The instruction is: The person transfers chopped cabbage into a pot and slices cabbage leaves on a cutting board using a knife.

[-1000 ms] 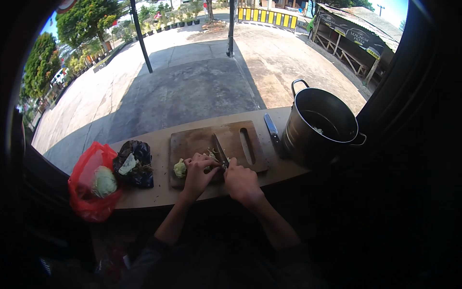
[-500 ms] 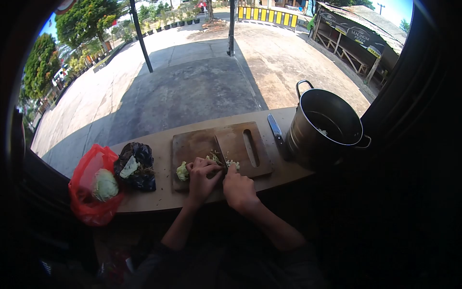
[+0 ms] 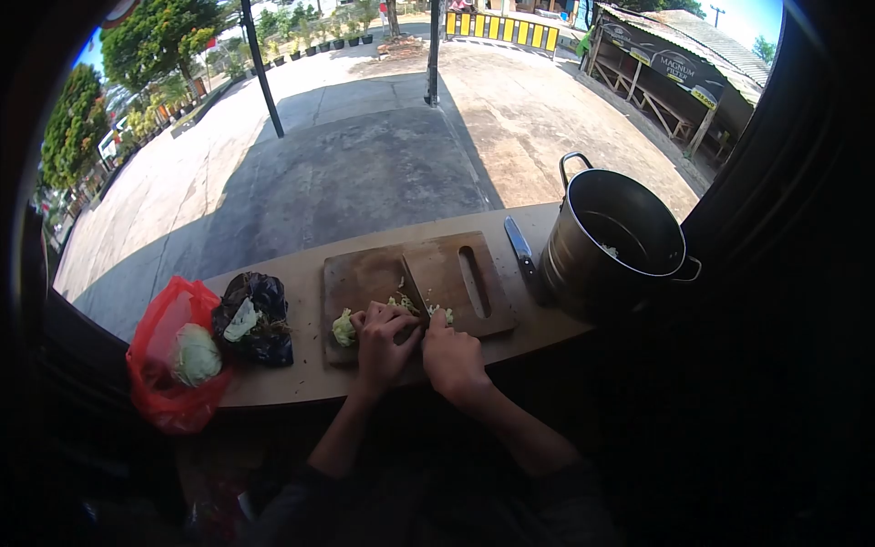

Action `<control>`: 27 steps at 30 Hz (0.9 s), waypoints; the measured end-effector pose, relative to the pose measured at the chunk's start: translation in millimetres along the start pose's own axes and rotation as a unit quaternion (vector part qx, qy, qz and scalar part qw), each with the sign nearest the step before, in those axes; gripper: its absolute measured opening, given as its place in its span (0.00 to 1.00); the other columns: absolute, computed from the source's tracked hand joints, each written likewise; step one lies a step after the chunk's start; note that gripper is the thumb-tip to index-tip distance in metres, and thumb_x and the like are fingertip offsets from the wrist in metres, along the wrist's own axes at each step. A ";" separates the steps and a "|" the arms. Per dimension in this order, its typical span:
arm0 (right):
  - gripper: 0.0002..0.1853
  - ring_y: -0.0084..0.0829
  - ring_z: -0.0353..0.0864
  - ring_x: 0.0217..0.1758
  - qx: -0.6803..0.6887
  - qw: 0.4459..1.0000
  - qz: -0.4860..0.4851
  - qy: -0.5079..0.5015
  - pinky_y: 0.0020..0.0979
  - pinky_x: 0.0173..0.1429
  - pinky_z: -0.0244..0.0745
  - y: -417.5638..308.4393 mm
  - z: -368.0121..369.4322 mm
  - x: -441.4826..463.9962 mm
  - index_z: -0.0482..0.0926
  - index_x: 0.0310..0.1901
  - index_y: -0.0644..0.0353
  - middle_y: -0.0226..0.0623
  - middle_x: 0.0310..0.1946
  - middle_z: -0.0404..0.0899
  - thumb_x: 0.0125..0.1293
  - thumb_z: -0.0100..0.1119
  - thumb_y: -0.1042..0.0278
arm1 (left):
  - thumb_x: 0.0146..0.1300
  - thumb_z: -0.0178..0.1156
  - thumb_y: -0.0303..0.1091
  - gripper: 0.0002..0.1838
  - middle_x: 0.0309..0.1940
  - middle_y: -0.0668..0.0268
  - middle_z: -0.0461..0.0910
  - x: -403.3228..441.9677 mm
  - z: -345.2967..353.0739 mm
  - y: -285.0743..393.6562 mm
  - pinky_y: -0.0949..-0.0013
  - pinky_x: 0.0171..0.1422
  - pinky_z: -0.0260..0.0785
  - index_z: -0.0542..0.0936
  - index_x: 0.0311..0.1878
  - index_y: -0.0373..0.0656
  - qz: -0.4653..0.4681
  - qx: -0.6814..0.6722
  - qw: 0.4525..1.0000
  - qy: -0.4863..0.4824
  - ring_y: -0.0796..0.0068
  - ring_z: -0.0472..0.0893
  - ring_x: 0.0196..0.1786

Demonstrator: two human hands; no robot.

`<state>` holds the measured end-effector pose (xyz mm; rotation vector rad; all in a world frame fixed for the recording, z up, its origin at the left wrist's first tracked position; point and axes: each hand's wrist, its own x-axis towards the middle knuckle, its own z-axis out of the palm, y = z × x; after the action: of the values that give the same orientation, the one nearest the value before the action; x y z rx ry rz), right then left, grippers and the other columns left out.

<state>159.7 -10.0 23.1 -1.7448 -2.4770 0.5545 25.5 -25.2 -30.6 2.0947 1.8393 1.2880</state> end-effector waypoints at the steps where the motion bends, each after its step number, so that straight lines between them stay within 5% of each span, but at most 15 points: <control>1: 0.14 0.53 0.84 0.40 0.000 1.000 0.001 -0.002 0.49 0.43 0.79 3.0 -3.2 2.0 0.64 0.46 0.64 0.54 0.32 0.83 0.72 0.45 0.60 | 0.52 0.68 0.35 0.07 0.35 0.72 0.80 0.0 -0.4 1.0 0.58 0.59 0.54 0.85 0.34 0.47 0.005 0.001 1.000 0.005 0.69 0.74 0.48; 16: 0.15 0.57 0.82 0.44 0.035 0.998 0.008 -0.060 0.51 0.49 0.76 -0.4 -13.4 -8.5 0.63 0.47 0.64 0.57 0.37 0.82 0.73 0.43 0.59 | 0.52 0.68 0.33 0.14 0.33 0.69 0.83 1.4 -1.8 -1.1 0.63 0.58 0.55 0.81 0.43 0.48 -0.035 -0.035 0.999 0.012 0.71 0.77 0.45; 27: 0.13 0.56 0.83 0.39 0.014 1.000 0.023 0.010 0.50 0.45 0.77 -8.4 13.1 0.4 0.63 0.46 0.65 0.55 0.32 0.82 0.72 0.42 0.61 | 0.53 0.68 0.31 0.14 0.35 0.72 0.84 0.0 -0.8 -2.6 0.62 0.58 0.53 0.78 0.44 0.49 -0.042 -0.056 0.998 0.006 0.72 0.75 0.46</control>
<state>148.6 -15.4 13.6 -1.7932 -2.4081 0.5695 22.9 -24.8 -31.5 1.9380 1.7945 1.3535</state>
